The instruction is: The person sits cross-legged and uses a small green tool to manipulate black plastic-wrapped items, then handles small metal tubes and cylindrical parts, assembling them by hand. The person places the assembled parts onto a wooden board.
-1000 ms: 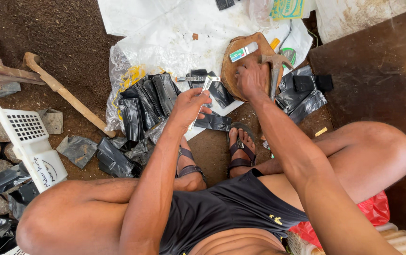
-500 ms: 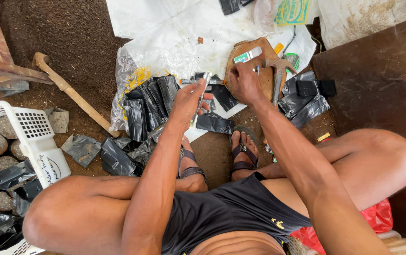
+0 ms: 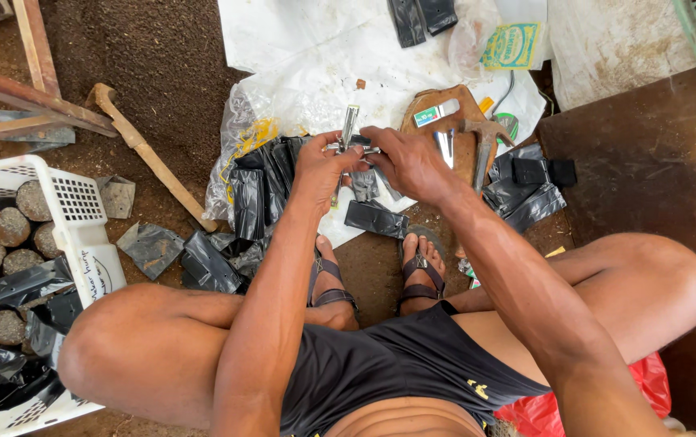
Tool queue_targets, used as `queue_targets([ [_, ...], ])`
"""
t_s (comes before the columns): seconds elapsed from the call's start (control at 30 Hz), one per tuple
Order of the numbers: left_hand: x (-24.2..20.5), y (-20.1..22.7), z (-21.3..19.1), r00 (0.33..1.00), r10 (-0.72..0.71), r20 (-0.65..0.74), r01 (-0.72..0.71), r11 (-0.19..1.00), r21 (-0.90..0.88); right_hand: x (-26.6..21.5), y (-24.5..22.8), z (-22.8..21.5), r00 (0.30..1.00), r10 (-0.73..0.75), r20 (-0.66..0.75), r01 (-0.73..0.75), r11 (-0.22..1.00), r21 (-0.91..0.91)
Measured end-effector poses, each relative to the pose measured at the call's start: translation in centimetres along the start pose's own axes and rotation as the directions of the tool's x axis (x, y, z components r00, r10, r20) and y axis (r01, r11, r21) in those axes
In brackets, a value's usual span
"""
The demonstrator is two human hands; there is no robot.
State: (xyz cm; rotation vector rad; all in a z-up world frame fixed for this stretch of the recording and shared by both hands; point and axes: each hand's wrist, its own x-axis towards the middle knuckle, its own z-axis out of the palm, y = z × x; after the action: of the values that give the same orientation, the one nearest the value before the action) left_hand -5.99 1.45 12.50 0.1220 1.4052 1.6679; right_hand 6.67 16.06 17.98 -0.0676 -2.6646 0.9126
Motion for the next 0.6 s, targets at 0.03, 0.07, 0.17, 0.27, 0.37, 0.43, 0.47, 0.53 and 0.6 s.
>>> queue_targets([
  [0.03, -0.1, 0.1, 0.0, 1.000, -0.011, -0.002, 0.011, 1.000, 0.025, -0.1, -0.1, -0.2, 1.000, -0.013, 0.007, 0.013, 1.000, -0.007],
  [0.07, -0.2, 0.1, 0.0, 1.000, -0.023, -0.005, 0.024, 0.998, 0.051, -0.2, -0.2, -0.3, 1.000, -0.025, 0.013, 0.025, 1.000, -0.013],
  [0.17, -0.6, 0.1, 0.2, 0.999, -0.040, -0.010, 0.040, 0.992, 0.118, -0.5, -0.3, -0.1, 0.998, -0.041, 0.038, 0.043, 0.997, -0.056],
  [0.27, -0.8, 0.0, 0.6, 0.999, -0.033, -0.022, 0.037, 0.980, 0.197, -0.9, -0.3, 0.1, 0.998, -0.048, 0.045, 0.051, 0.995, -0.080],
  [0.37, -0.9, 0.0, 1.1, 1.000, -0.024, -0.018, 0.028, 0.974, 0.225, -1.1, -0.4, 0.3, 0.997, -0.032, 0.070, 0.041, 0.990, -0.137],
  [0.43, -1.0, 0.0, 1.4, 1.000, -0.024, -0.012, 0.026, 0.975, 0.219, -1.2, -0.4, 0.2, 0.997, -0.022, 0.073, 0.034, 0.986, -0.164],
  [0.47, -1.1, 0.0, 1.5, 1.000, -0.028, -0.010, 0.030, 0.977, 0.212, -1.4, -0.4, 0.2, 0.998, -0.021, 0.065, 0.031, 0.986, -0.164],
  [0.53, -1.3, 0.0, 1.7, 0.999, -0.031, -0.007, 0.032, 0.978, 0.208, -1.6, -0.5, 0.1, 0.999, -0.016, 0.049, 0.023, 0.989, -0.148],
  [0.6, -1.4, 0.1, 1.8, 0.999, -0.031, -0.004, 0.032, 0.977, 0.211, -1.8, -0.6, 0.0, 0.999, -0.007, 0.035, 0.011, 0.993, -0.118],
])
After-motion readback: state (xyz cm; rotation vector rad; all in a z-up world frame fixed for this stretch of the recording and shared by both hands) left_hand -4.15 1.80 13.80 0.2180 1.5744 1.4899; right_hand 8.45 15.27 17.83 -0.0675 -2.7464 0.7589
